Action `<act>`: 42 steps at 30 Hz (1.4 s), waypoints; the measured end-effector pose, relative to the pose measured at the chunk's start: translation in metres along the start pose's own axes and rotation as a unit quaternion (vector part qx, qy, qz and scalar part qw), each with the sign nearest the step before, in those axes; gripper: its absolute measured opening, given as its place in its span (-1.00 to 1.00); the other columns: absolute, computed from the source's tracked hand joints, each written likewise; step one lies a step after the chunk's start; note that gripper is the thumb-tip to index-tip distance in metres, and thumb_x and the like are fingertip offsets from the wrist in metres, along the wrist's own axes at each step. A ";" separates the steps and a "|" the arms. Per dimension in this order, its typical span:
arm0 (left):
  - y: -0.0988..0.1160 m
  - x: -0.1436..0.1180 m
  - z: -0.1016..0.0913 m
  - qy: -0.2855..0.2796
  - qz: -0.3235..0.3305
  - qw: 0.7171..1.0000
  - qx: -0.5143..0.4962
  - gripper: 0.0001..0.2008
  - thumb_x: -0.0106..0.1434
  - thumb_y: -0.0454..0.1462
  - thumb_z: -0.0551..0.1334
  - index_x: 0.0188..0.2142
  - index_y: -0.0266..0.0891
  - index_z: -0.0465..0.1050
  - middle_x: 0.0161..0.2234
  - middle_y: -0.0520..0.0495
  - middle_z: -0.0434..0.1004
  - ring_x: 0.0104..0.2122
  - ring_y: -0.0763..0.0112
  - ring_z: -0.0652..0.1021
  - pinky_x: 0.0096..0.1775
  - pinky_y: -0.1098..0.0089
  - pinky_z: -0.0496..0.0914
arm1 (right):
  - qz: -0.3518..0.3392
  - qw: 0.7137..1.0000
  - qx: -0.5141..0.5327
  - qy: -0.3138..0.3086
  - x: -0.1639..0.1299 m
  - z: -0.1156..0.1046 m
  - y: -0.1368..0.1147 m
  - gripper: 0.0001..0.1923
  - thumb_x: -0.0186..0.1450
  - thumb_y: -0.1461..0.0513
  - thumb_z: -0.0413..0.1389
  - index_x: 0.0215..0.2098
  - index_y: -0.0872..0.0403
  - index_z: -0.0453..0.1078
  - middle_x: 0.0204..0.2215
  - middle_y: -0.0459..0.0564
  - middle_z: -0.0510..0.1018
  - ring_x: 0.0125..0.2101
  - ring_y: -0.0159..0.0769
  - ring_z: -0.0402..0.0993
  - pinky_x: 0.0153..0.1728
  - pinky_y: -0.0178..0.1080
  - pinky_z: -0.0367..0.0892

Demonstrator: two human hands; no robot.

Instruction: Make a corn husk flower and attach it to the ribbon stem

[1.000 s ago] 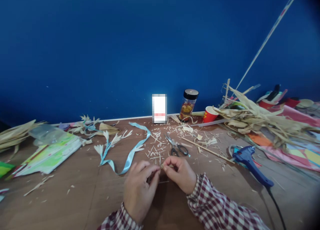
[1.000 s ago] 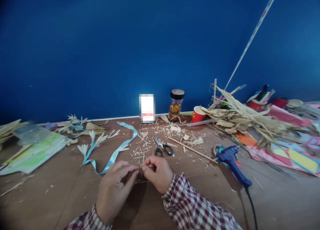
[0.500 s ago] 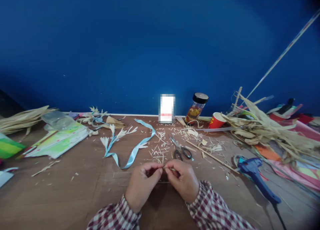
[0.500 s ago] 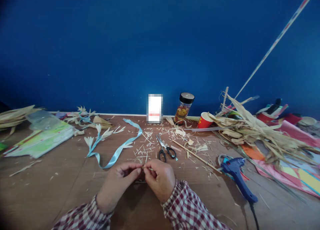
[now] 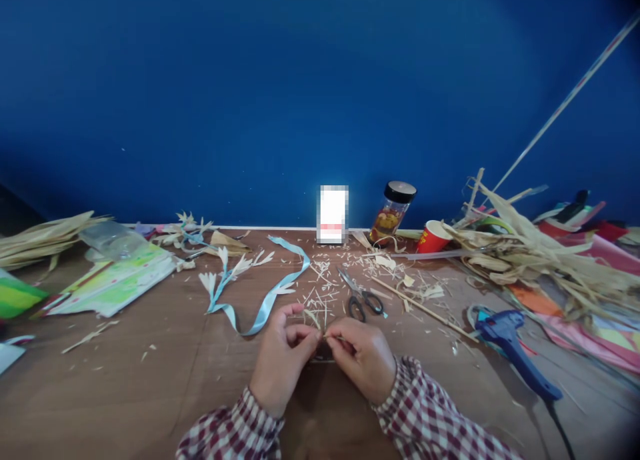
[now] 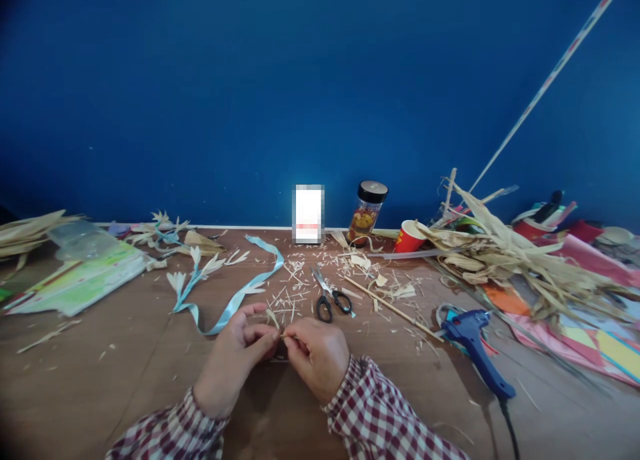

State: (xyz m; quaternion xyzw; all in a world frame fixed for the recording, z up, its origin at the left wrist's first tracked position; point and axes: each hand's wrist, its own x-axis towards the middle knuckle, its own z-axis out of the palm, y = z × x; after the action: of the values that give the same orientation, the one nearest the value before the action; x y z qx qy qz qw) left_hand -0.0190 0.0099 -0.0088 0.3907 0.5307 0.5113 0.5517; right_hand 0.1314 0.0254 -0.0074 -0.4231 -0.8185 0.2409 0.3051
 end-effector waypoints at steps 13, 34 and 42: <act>-0.002 -0.009 0.008 -0.001 0.097 0.983 0.159 -0.69 0.11 -0.28 0.15 -0.12 -0.17 0.19 -0.39 0.00 0.55 -0.33 0.34 0.55 -0.28 0.34 0.40 | 0.047 0.997 -0.052 0.024 0.000 0.000 0.003 -0.90 0.19 0.30 -0.02 -0.47 0.07 0.30 -0.63 -0.16 0.30 -0.58 -0.43 0.20 -0.54 -0.39 0.05; -0.001 -0.010 0.009 0.005 0.113 0.975 0.189 -0.59 0.11 -0.32 0.13 -0.03 -0.18 0.08 -0.53 0.11 0.43 -0.52 0.43 0.46 -0.40 0.39 0.34 | 0.026 0.995 0.050 0.082 -0.002 0.006 -0.001 -0.83 0.12 0.38 0.01 -0.30 0.08 0.30 -0.42 -0.06 0.37 -0.50 -0.41 0.30 -0.48 -0.38 0.22; 0.003 -0.011 0.009 0.006 0.109 0.978 0.176 -0.59 0.10 -0.32 0.13 -0.04 -0.17 0.10 -0.53 0.10 0.44 -0.50 0.41 0.48 -0.41 0.40 0.34 | 0.032 0.993 0.095 0.060 -0.001 0.007 0.000 -0.87 0.16 0.36 -0.01 -0.35 0.06 0.33 -0.47 -0.09 0.35 -0.49 -0.39 0.28 -0.48 -0.35 0.19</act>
State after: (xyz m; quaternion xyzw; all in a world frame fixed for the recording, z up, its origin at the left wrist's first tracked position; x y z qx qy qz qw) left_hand -0.0097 0.0007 -0.0026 0.5341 0.5698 0.4690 0.4124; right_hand 0.1270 0.0238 -0.0129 -0.4321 -0.7581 0.3015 0.3843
